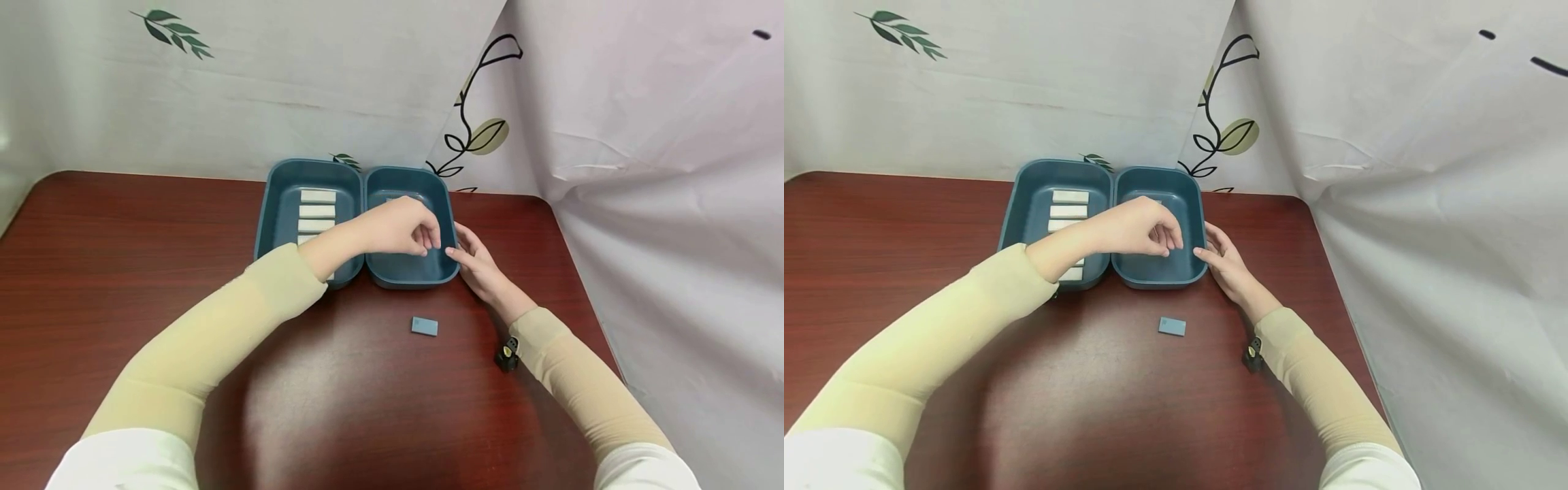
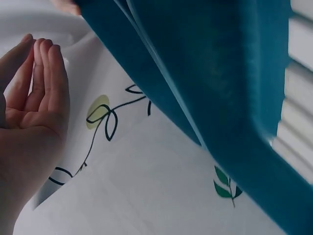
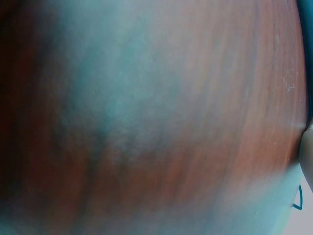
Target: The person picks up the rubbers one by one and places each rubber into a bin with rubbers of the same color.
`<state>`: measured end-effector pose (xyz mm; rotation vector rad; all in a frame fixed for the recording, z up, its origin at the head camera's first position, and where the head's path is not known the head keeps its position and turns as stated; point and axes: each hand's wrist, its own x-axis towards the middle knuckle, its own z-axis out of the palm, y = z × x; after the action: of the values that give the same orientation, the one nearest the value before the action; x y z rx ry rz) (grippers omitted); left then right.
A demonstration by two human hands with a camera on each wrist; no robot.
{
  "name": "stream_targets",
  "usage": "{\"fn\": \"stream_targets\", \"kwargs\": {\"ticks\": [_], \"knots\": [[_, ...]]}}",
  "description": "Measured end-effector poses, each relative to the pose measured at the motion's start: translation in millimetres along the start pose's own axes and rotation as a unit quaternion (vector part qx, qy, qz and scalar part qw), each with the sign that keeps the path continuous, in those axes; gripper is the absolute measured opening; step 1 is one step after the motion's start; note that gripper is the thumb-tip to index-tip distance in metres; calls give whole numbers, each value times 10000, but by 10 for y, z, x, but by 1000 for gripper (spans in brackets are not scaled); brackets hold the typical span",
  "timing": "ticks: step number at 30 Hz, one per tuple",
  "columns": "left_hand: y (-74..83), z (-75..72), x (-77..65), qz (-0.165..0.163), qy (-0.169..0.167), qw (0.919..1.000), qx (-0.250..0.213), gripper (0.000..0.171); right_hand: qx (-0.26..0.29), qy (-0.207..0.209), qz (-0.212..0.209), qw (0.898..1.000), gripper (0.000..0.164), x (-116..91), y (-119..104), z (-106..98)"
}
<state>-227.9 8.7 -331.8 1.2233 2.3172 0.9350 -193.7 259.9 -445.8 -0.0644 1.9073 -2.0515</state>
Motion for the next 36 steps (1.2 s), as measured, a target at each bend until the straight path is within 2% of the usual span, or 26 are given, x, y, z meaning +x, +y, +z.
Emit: {"fn": "stream_targets", "kwargs": {"ticks": [8, 13, 20, 27, 36], "knots": [[24, 145, -118, 189, 78, 9991, -374, 12, 0, 68, 30, 10000, 66, 5, 7, 5], [11, 263, -184, 230, 295, 9967, -721, 11, 54, 90, -18, 9999, 66, 12, 22, 1], [-2, 476, -260, 111, 574, 9913, -1180, 10, 143, 128, -23, 9998, 68, 5, 11, 20], [-12, 699, -344, 66, 601, 9890, -1348, 10, 112, 142, -1, 9998, 68, 3, 11, 23], [-44, 849, -419, 94, 591, 9897, -1298, 9, 100, 119, -17, 9999, 68, 3, 11, 25]]}}
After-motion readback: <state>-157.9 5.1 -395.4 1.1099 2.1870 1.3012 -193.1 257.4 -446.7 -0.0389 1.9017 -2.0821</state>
